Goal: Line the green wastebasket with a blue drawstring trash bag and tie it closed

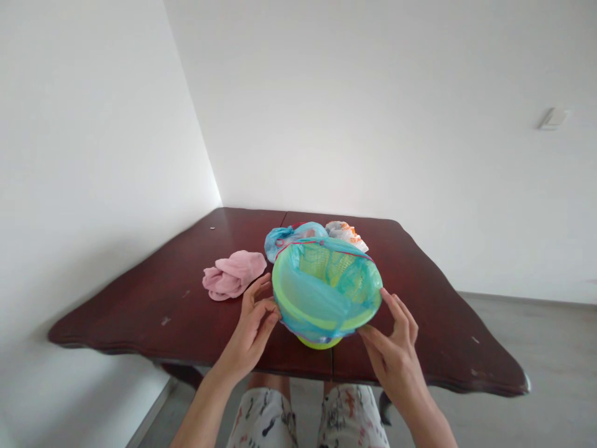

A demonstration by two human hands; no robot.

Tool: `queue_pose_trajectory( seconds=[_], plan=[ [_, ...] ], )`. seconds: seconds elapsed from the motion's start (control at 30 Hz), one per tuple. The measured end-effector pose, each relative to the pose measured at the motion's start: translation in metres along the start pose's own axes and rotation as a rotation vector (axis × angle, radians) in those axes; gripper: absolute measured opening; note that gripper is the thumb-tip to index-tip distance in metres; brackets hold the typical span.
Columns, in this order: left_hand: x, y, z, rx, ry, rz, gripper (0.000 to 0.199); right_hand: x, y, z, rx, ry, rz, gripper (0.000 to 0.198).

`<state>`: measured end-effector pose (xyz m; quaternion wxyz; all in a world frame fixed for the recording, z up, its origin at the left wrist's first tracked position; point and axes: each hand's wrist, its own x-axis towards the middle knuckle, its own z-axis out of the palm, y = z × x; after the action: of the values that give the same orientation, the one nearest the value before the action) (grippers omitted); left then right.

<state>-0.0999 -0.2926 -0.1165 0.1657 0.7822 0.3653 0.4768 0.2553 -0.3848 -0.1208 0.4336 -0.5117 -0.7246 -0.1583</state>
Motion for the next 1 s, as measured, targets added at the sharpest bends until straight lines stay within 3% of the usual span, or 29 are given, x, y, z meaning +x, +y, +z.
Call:
queue_pose_trajectory(
  seconds=[0.1, 0.17, 0.27, 0.33, 0.43, 0.53, 0.67, 0.77, 0.83, 0.9, 1.0],
  plan=[
    [-0.001, 0.003, -0.013, 0.004, 0.133, -0.026, 0.018, 0.005, -0.001, -0.012, 0.002, 0.025, 0.072, 0.025],
    [0.007, 0.016, -0.025, -0.001, 0.191, 0.012, 0.021, 0.020, -0.001, -0.024, 0.093, 0.123, 0.136, 0.022],
    [0.034, 0.051, -0.039, 0.070, 0.017, 0.145, 0.031, 0.065, 0.002, -0.037, 0.304, 0.229, 0.158, 0.022],
    [0.055, 0.074, -0.039, 0.143, -0.189, 0.231, 0.037, 0.108, 0.009, -0.034, 0.345, 0.117, 0.151, 0.023],
    [0.076, 0.095, -0.027, 0.203, -0.397, 0.297, 0.037, 0.169, 0.025, -0.011, 0.176, -0.206, 0.123, 0.036],
    [0.081, 0.096, -0.013, 0.262, -0.447, 0.324, 0.038, 0.208, 0.039, 0.014, -0.034, -0.464, 0.116, 0.010],
    [0.080, 0.094, -0.009, 0.337, -0.445, 0.369, 0.056, 0.222, 0.047, 0.028, -0.109, -0.521, 0.100, 0.019],
    [0.080, 0.096, -0.010, 0.344, -0.449, 0.375, 0.061, 0.216, 0.049, 0.030, -0.095, -0.538, 0.036, 0.009],
    [0.081, 0.098, -0.010, 0.344, -0.453, 0.374, 0.061, 0.211, 0.052, 0.033, -0.034, -0.533, 0.010, 0.022],
    [0.081, 0.099, -0.009, 0.352, -0.451, 0.385, 0.062, 0.210, 0.058, 0.040, 0.082, -0.498, 0.059, 0.024],
    [0.080, 0.098, -0.007, 0.367, -0.439, 0.406, 0.064, 0.217, 0.074, 0.055, 0.208, -0.421, 0.215, 0.007]
  ],
)
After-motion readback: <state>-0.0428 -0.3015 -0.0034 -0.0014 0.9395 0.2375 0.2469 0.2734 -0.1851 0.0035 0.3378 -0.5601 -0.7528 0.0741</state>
